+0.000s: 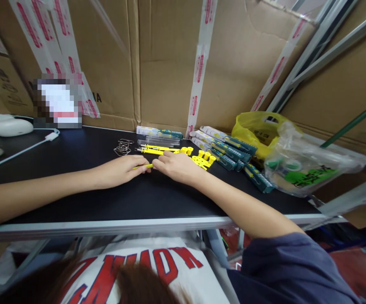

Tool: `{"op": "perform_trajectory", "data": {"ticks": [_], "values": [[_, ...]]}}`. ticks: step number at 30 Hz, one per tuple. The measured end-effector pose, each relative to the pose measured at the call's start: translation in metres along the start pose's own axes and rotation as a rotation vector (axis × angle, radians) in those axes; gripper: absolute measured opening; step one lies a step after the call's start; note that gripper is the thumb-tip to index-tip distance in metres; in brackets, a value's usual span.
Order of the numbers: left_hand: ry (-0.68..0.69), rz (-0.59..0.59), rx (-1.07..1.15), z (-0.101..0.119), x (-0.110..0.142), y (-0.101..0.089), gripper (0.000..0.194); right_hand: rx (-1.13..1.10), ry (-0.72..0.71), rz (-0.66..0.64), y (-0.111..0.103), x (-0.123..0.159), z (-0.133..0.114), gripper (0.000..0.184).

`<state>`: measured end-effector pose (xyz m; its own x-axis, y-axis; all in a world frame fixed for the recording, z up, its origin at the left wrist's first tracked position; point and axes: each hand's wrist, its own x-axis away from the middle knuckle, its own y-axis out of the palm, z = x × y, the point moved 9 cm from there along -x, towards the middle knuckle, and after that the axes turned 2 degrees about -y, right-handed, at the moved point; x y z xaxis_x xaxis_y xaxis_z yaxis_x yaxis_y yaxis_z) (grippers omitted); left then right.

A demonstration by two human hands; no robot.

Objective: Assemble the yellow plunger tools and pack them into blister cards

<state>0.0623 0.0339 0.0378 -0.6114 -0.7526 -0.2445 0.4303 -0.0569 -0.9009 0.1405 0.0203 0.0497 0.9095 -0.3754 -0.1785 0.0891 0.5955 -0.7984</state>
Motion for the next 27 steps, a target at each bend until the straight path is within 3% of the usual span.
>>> {"op": "perform_trajectory", "data": {"ticks": [11,20,27], "values": [[-0.016,0.024,0.007,-0.0037,-0.0020,-0.0010,0.029,0.013,0.119,-0.058,0.0006,-0.0014,-0.0048,0.030],[-0.012,0.031,0.002,-0.0065,-0.0028,0.0015,0.029,-0.036,0.234,-0.025,0.0049,-0.0013,0.0030,0.031],[-0.004,0.088,-0.028,0.0028,0.0003,-0.0058,0.024,-0.051,0.281,-0.034,0.0011,-0.0010,0.0044,0.036]]}}
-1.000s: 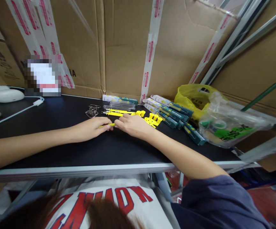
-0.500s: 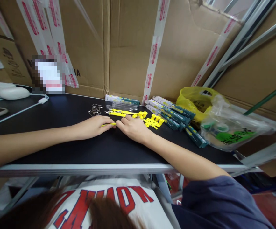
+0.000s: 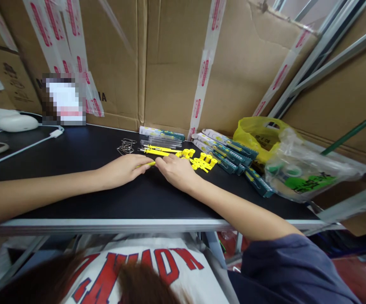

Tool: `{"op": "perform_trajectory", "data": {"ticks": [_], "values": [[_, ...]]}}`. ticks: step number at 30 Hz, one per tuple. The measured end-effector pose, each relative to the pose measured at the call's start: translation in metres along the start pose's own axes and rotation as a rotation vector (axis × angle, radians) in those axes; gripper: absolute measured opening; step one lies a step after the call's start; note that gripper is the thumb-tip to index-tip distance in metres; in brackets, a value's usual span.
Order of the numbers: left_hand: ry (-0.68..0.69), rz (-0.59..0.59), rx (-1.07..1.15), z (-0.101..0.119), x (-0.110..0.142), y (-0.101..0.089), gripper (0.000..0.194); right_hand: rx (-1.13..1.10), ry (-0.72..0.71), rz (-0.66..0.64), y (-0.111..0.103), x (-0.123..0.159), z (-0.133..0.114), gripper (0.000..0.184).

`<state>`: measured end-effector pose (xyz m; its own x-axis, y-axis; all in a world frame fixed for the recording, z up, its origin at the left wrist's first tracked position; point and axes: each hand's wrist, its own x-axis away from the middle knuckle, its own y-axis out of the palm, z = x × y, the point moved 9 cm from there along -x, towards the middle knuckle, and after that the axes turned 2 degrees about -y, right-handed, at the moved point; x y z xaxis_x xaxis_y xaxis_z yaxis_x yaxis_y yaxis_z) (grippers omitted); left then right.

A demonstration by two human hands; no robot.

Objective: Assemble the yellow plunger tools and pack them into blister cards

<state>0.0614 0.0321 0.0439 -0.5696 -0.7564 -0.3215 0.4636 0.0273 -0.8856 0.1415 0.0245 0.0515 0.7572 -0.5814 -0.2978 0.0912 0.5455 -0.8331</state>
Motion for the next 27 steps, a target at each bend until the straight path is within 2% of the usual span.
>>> {"op": "perform_trajectory", "data": {"ticks": [6,11,20,27], "values": [[-0.060,0.053,0.171,-0.004,0.004,-0.004,0.019,-0.022,0.049,0.013,-0.002,0.000,0.004,0.034],[-0.056,0.102,0.252,-0.008,0.007,-0.003,0.004,-0.064,0.072,-0.008,0.002,-0.001,0.003,0.033],[-0.069,0.125,0.341,-0.006,0.007,-0.005,0.009,-0.096,0.056,0.022,0.005,-0.001,0.002,0.032],[-0.082,0.121,0.356,-0.009,0.006,-0.003,0.008,-0.170,0.118,0.034,0.010,0.000,0.008,0.031]]}}
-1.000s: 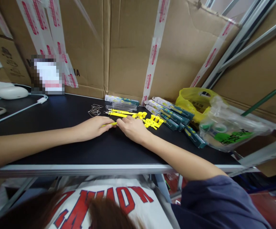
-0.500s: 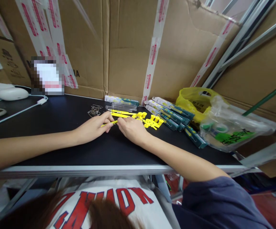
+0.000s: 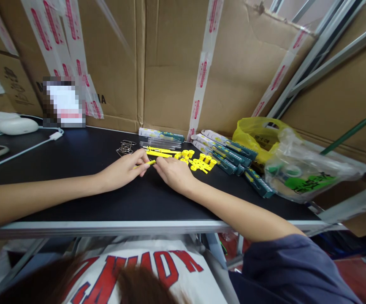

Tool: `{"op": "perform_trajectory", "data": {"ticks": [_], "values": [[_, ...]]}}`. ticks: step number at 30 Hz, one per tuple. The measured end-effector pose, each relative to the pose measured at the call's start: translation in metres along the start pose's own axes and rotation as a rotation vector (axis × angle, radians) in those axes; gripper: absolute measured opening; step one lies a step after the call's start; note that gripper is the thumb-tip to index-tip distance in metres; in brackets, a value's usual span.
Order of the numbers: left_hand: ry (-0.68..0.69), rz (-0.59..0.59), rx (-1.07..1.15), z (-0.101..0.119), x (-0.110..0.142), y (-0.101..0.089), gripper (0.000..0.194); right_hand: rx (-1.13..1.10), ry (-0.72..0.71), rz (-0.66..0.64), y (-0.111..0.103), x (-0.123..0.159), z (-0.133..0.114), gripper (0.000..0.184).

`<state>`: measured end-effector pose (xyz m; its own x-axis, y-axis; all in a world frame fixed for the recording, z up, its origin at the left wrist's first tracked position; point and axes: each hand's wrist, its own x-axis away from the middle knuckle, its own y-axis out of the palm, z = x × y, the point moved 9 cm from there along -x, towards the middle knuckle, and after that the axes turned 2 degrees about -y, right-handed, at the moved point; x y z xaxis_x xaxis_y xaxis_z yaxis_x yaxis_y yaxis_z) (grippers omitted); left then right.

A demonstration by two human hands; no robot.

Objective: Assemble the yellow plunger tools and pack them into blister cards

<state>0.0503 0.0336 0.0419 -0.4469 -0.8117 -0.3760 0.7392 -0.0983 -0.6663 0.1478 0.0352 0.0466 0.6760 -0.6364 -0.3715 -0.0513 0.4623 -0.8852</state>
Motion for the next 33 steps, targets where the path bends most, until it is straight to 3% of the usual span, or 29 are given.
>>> {"op": "perform_trajectory", "data": {"ticks": [7,14,19,25,29,33], "values": [[-0.016,-0.026,-0.029,0.002,0.002,0.004,0.007,-0.077,0.040,-0.024,0.004,0.000,-0.001,0.025],[0.012,-0.060,-0.021,0.007,0.002,0.004,0.006,-0.145,-0.003,0.050,0.001,-0.002,0.002,0.027],[0.050,-0.171,0.003,0.009,0.001,0.008,0.007,-0.228,-0.117,0.134,-0.012,0.000,0.006,0.030],[0.125,-0.378,0.067,0.015,0.004,0.021,0.008,-0.327,-0.403,0.182,-0.026,0.004,-0.009,0.036],[0.143,-0.347,0.132,0.021,0.004,0.015,0.010,-0.276,-0.463,0.209,-0.030,0.004,-0.015,0.038],[0.048,-0.276,0.128,0.013,-0.001,0.007,0.013,-0.250,-0.429,0.188,-0.027,0.001,-0.009,0.039]]}}
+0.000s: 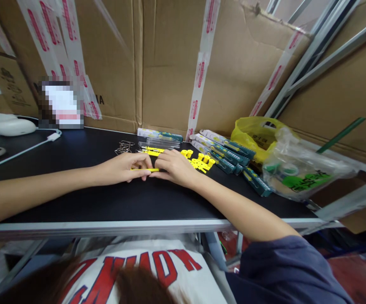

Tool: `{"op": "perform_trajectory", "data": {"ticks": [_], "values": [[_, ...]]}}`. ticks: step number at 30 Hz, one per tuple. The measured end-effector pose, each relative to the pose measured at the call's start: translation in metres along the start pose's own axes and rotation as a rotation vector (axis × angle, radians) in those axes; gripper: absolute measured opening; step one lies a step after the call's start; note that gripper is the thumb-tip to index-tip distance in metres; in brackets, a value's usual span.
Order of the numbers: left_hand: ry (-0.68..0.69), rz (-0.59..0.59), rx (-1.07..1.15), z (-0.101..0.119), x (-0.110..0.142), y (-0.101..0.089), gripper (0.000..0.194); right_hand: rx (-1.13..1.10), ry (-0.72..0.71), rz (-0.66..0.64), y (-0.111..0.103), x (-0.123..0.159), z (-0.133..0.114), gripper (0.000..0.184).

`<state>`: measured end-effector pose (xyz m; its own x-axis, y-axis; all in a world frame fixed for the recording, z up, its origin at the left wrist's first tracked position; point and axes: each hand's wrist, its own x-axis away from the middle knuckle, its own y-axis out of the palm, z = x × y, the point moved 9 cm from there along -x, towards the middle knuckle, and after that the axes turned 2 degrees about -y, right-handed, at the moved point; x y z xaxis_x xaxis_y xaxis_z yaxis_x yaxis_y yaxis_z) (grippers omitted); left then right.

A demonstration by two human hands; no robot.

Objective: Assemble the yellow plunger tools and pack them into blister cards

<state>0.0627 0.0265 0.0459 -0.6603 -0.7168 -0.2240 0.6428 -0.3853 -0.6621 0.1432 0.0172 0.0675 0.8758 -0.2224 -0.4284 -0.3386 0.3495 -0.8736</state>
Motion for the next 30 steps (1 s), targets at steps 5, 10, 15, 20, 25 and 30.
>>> {"op": "perform_trajectory", "data": {"ticks": [5,10,15,20,25,30], "values": [[-0.095,0.192,0.081,-0.018,-0.004,-0.026,0.018,-0.163,0.219,0.039,0.004,0.009,0.030,0.034],[-0.198,0.461,0.476,-0.038,-0.002,-0.054,0.022,-0.308,0.506,0.126,0.005,0.019,0.052,0.032],[-0.149,0.511,0.786,-0.037,0.000,-0.052,0.027,-0.538,0.654,0.127,0.014,0.023,0.053,0.033],[-0.120,0.500,0.819,-0.039,-0.001,-0.049,0.029,-0.695,0.712,0.103,0.022,0.023,0.049,0.038],[-0.151,0.457,0.814,-0.044,-0.004,-0.042,0.035,-0.709,0.701,0.045,0.026,0.020,0.042,0.042],[-0.223,0.313,0.722,-0.042,-0.006,-0.018,0.034,-0.781,0.644,0.030,0.028,0.014,0.031,0.042]]}}
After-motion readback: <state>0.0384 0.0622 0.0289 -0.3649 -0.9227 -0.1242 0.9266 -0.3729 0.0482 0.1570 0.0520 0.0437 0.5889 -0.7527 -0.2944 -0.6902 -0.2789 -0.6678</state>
